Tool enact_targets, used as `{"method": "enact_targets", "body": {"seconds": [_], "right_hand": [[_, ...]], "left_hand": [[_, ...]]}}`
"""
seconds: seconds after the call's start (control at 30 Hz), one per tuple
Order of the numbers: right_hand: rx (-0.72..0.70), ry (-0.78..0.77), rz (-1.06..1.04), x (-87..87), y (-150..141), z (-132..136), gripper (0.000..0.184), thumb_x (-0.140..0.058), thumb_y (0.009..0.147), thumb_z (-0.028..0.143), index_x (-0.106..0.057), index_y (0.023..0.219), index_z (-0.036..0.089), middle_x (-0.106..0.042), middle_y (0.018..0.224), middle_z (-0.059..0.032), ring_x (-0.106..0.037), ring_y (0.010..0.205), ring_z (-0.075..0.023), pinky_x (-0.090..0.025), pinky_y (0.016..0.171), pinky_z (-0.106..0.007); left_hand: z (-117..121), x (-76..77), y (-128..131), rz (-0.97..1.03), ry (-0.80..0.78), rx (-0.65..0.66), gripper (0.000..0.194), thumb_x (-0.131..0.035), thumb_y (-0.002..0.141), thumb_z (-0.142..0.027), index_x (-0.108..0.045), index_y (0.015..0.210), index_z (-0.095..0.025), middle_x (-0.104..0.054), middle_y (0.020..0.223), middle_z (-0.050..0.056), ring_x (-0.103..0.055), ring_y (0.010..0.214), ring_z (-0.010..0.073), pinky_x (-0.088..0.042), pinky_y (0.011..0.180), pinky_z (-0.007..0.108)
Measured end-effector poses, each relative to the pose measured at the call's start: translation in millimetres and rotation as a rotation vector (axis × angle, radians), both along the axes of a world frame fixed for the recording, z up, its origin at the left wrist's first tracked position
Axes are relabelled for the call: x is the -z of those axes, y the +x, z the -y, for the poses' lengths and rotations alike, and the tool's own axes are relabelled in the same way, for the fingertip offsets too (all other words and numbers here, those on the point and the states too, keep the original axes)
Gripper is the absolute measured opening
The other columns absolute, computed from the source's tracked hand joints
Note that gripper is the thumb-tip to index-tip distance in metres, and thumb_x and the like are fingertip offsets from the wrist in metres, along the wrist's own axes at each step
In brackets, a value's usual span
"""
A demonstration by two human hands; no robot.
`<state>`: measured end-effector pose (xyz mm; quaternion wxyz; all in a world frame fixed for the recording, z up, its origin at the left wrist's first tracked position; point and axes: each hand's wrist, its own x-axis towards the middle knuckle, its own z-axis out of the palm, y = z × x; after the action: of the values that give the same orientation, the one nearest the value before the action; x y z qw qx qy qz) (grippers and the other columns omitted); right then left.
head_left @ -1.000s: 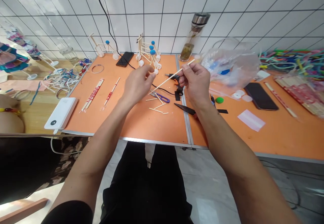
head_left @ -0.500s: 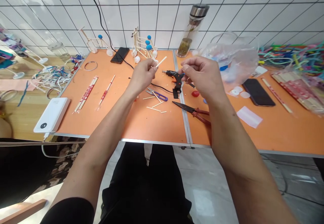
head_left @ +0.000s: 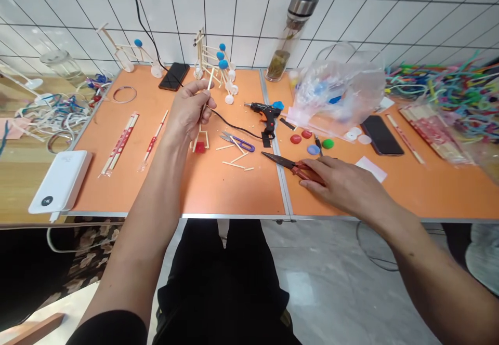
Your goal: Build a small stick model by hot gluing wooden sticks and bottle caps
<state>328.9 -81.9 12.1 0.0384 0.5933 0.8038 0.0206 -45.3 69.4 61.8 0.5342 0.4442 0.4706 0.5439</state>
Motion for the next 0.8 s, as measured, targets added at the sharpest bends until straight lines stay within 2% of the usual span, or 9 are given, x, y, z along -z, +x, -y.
{"method": "enact_targets", "body": {"seconds": [0.13, 0.23, 0.33, 0.43, 0.5, 0.53, 0.63, 0.73, 0.8], "right_hand": [[-0.091, 0.200, 0.104, 19.7, -2, 6, 0.049, -0.044, 0.118, 0.047, -0.076, 0.139, 0.016, -0.080, 0.118, -0.0163, -0.077, 0.093, -0.0328, -0.047, 0.069, -0.042], [-0.093, 0.318, 0.129, 29.2, 2, 12, 0.047, -0.045, 0.117, 0.043, -0.078, 0.134, 0.013, -0.081, 0.113, -0.0186, -0.078, 0.091, -0.0329, -0.045, 0.064, -0.041], [-0.034, 0.359, -0.102, 30.6, 8, 20, 0.044, -0.048, 0.114, 0.042, -0.077, 0.134, 0.015, -0.082, 0.119, -0.0201, -0.080, 0.099, -0.0355, -0.051, 0.066, -0.042], [0.171, 0.249, -0.655, 21.5, 4, 21, 0.041, -0.051, 0.113, 0.050, -0.075, 0.129, 0.021, -0.082, 0.113, -0.0144, -0.078, 0.087, -0.0291, -0.059, 0.074, -0.044], [0.404, 0.061, -0.995, 11.0, -7, 14, 0.045, -0.070, 0.105, 0.064, -0.076, 0.126, 0.025, -0.076, 0.092, -0.0053, -0.068, 0.066, -0.0222, -0.057, 0.065, -0.041], [0.446, -0.050, -1.115, 5.1, -15, 7, 0.048, -0.075, 0.100, 0.066, -0.076, 0.124, 0.025, -0.071, 0.082, -0.0023, -0.065, 0.063, -0.0207, -0.055, 0.061, -0.038], [0.364, -0.278, -1.358, -12.5, -43, -27, 0.053, -0.080, 0.095, 0.072, -0.077, 0.115, 0.024, -0.075, 0.090, -0.0053, -0.068, 0.068, -0.0195, -0.051, 0.057, -0.033], [0.210, -0.303, -1.347, -25.9, -72, -68, 0.049, -0.076, 0.099, 0.070, -0.078, 0.112, 0.022, -0.082, 0.105, -0.0078, -0.057, 0.058, -0.0128, -0.057, 0.069, -0.037], [0.129, -0.277, -1.306, -30.9, -89, -93, 0.049, -0.073, 0.100, 0.070, -0.078, 0.110, 0.022, -0.084, 0.107, -0.0089, -0.058, 0.059, -0.0135, -0.058, 0.074, -0.039]], "left_hand": [[1, -1.6, 2, 0.017, -0.035, 0.004, 0.011, -0.082, 0.093, -0.021, -0.076, 0.102, -0.024, -0.064, 0.062, -0.005, -0.044, 0.044, 0.0085, -0.029, 0.043, 0.022], [1, -2.1, 3, 0.034, -0.055, 0.008, 0.011, -0.080, 0.092, -0.014, -0.073, 0.096, -0.022, -0.065, 0.062, -0.005, -0.045, 0.044, 0.0070, -0.029, 0.043, 0.020], [3, -3.3, 6, 0.047, -0.061, 0.031, 0.011, -0.073, 0.094, -0.009, -0.070, 0.091, -0.019, -0.065, 0.061, -0.005, -0.043, 0.042, 0.0049, -0.027, 0.042, 0.018], [8, -5.3, 11, 0.038, -0.066, 0.072, 0.011, -0.072, 0.098, -0.010, -0.070, 0.091, -0.018, -0.064, 0.060, -0.005, -0.042, 0.040, 0.0040, -0.024, 0.041, 0.018], [11, -6.7, 14, 0.027, -0.065, 0.100, 0.011, -0.076, 0.098, -0.012, -0.070, 0.091, -0.018, -0.064, 0.060, -0.006, -0.042, 0.040, 0.0039, -0.024, 0.041, 0.018], [12, -7.3, 15, 0.024, -0.063, 0.112, 0.011, -0.078, 0.097, -0.013, -0.070, 0.091, -0.018, -0.065, 0.060, -0.006, -0.043, 0.039, 0.0041, -0.024, 0.040, 0.019], [14, -8.2, 16, 0.030, -0.049, 0.137, 0.011, -0.079, 0.097, -0.014, -0.071, 0.090, -0.019, -0.067, 0.060, -0.005, -0.044, 0.038, 0.0047, -0.025, 0.039, 0.019], [16, -7.7, 16, 0.048, -0.041, 0.164, 0.007, -0.078, 0.096, -0.013, -0.074, 0.093, -0.018, -0.070, 0.061, -0.003, -0.049, 0.038, 0.0058, -0.031, 0.040, 0.019], [17, -6.7, 17, 0.058, -0.045, 0.194, 0.005, -0.077, 0.095, -0.014, -0.074, 0.097, -0.017, -0.072, 0.062, -0.002, -0.053, 0.039, 0.0072, -0.035, 0.040, 0.019]]}}
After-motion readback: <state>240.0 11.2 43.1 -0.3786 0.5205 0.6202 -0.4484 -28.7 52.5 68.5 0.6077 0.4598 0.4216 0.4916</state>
